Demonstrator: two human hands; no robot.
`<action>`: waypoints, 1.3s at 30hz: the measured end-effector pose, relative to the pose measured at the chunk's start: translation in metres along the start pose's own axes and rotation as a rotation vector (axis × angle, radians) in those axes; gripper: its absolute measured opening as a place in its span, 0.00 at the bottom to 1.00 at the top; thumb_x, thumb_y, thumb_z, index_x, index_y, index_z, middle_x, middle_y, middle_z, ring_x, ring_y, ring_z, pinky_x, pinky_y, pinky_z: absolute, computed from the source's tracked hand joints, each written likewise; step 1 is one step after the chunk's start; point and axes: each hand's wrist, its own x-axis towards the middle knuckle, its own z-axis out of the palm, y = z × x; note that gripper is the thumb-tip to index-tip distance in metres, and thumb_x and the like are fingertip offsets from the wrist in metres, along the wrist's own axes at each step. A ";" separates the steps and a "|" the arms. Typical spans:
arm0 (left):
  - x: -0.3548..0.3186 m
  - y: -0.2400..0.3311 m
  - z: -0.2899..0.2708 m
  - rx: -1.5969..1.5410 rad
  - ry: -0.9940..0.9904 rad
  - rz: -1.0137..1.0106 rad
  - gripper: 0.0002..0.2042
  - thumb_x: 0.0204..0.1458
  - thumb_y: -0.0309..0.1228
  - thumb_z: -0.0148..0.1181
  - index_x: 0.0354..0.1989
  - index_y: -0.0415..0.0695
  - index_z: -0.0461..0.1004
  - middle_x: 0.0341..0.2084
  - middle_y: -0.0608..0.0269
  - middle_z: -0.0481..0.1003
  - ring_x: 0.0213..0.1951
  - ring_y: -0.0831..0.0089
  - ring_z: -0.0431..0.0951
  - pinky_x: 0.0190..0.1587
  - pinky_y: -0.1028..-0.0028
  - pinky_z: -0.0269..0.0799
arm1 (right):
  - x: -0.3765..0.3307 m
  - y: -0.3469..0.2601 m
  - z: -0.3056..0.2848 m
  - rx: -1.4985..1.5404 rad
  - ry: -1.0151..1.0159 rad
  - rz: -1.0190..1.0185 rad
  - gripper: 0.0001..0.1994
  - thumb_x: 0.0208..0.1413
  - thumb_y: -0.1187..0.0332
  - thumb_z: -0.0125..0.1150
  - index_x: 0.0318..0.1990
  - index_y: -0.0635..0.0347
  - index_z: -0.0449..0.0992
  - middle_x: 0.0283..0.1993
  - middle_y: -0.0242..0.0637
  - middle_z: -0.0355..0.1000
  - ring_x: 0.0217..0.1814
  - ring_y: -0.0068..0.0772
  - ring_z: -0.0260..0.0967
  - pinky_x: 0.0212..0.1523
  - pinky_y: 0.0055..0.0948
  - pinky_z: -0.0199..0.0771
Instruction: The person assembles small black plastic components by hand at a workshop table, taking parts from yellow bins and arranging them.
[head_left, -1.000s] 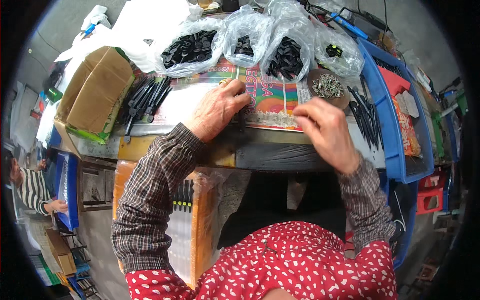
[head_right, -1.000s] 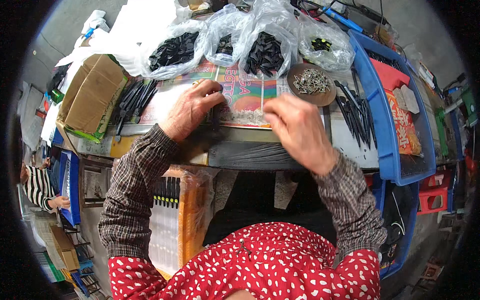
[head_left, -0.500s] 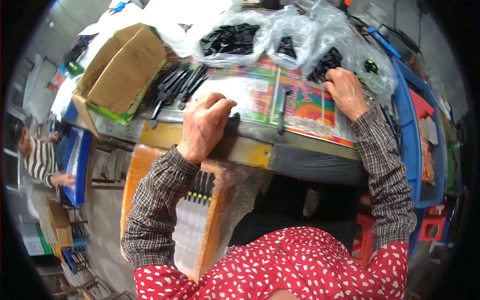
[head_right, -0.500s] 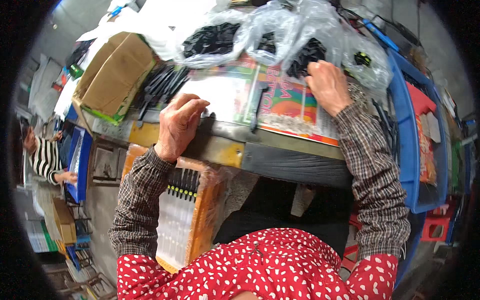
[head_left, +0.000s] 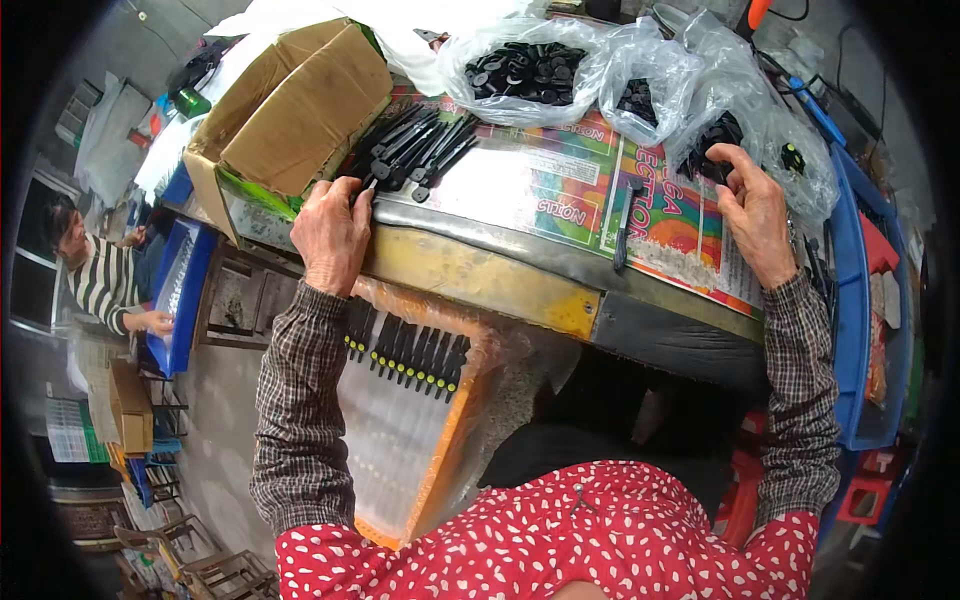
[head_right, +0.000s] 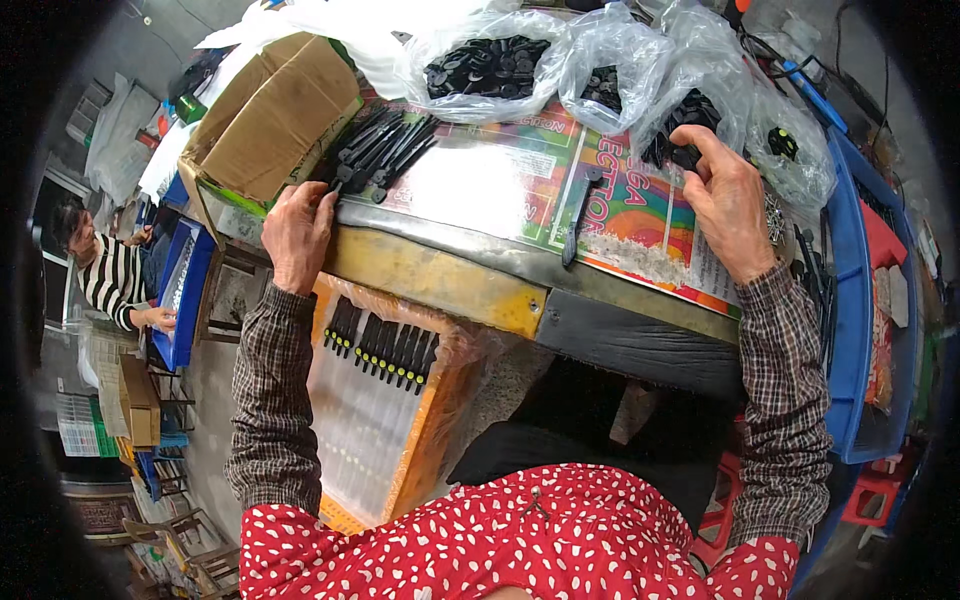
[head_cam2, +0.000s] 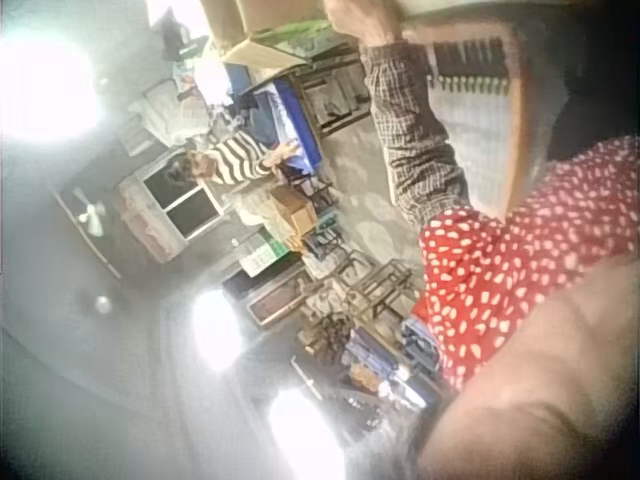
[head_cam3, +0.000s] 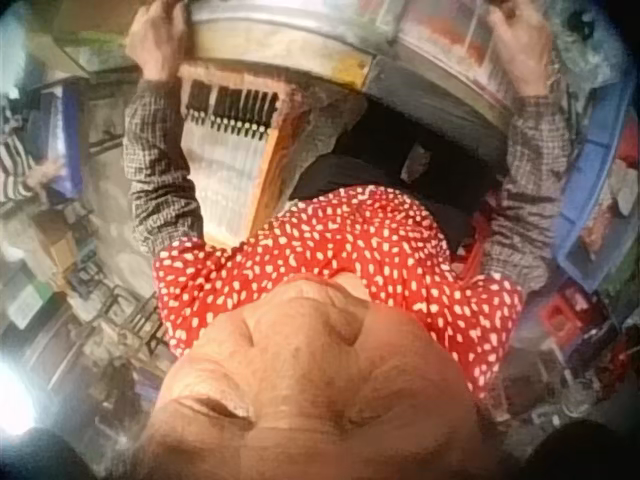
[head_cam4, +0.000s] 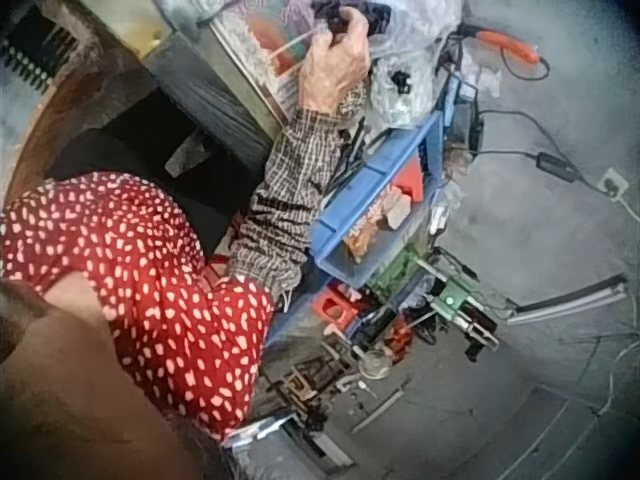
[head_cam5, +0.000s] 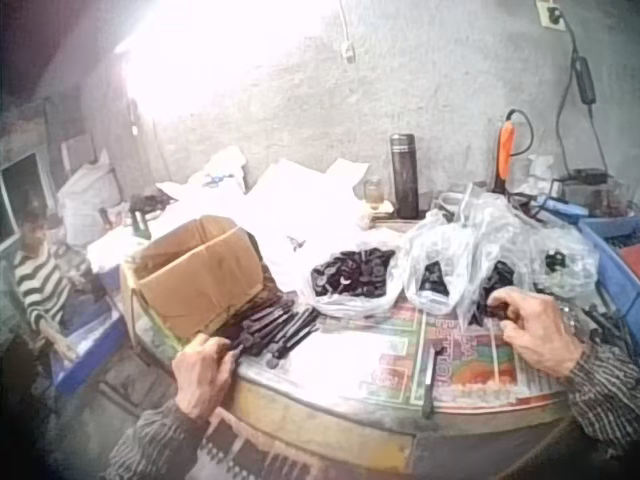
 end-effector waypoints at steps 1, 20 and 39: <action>0.002 0.000 0.001 -0.002 0.003 0.000 0.08 0.52 0.34 0.64 0.37 0.45 0.80 0.32 0.57 0.78 0.34 0.59 0.79 0.36 0.65 0.73 | -0.001 0.004 -0.001 -0.002 0.003 -0.002 0.16 0.49 0.80 0.55 0.46 0.58 0.76 0.23 0.36 0.62 0.23 0.24 0.59 0.29 0.31 0.65; -0.004 0.005 -0.013 -0.012 -0.089 0.013 0.08 0.47 0.32 0.62 0.31 0.43 0.72 0.29 0.54 0.76 0.35 0.53 0.77 0.36 0.57 0.72 | -0.068 -0.017 -0.030 0.419 -0.063 -0.005 0.14 0.53 0.86 0.51 0.46 0.68 0.76 0.33 0.29 0.68 0.26 0.14 0.65 0.26 0.18 0.66; -0.112 0.145 -0.067 -1.090 -0.418 -0.160 0.07 0.47 0.20 0.66 0.35 0.37 0.78 0.22 0.68 0.76 0.22 0.87 0.67 0.26 0.81 0.64 | -0.141 -0.059 -0.034 0.616 -0.081 -0.080 0.10 0.49 0.78 0.67 0.41 0.66 0.78 0.34 0.37 0.75 0.30 0.24 0.73 0.29 0.22 0.74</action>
